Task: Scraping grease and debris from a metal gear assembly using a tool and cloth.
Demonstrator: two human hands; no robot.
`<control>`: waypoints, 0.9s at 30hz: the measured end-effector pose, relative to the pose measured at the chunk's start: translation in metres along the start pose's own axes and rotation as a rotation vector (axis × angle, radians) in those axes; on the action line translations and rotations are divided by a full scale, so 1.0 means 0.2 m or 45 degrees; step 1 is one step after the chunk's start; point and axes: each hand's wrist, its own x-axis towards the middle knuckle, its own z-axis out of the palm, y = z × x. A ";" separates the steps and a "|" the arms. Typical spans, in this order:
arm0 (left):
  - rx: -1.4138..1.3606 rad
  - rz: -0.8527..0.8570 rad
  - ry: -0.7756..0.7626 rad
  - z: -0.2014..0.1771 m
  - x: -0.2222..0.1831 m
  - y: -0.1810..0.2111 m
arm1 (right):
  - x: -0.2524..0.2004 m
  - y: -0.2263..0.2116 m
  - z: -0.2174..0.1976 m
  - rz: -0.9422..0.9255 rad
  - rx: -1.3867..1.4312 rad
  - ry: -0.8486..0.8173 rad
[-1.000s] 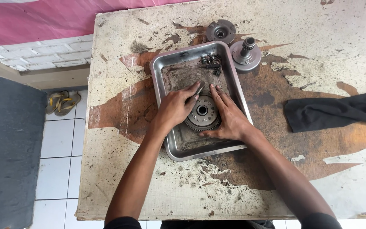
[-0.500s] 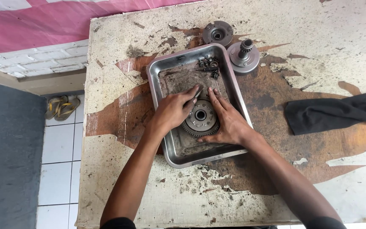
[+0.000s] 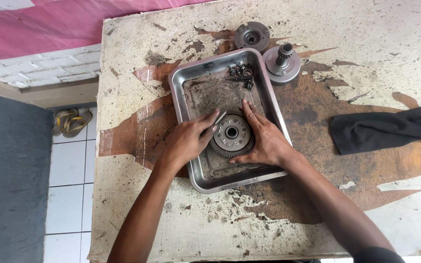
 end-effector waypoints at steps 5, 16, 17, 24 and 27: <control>-0.013 0.127 -0.051 0.07 0.23 -0.05 | -0.01 0.01 0.01 -0.030 -0.009 0.037; -0.104 -0.070 -0.104 -0.03 -0.04 -0.05 | 0.00 -0.01 0.01 -0.074 -0.059 -0.031; -0.086 -0.054 -0.092 0.00 -0.01 -0.09 | 0.00 0.01 0.01 -0.074 -0.045 -0.036; 0.105 0.143 -0.067 0.16 0.21 -0.13 | 0.01 -0.03 0.00 -0.036 -0.039 -0.075; -0.013 0.136 -0.093 0.02 0.07 -0.04 | -0.01 0.03 0.03 0.013 -0.023 -0.116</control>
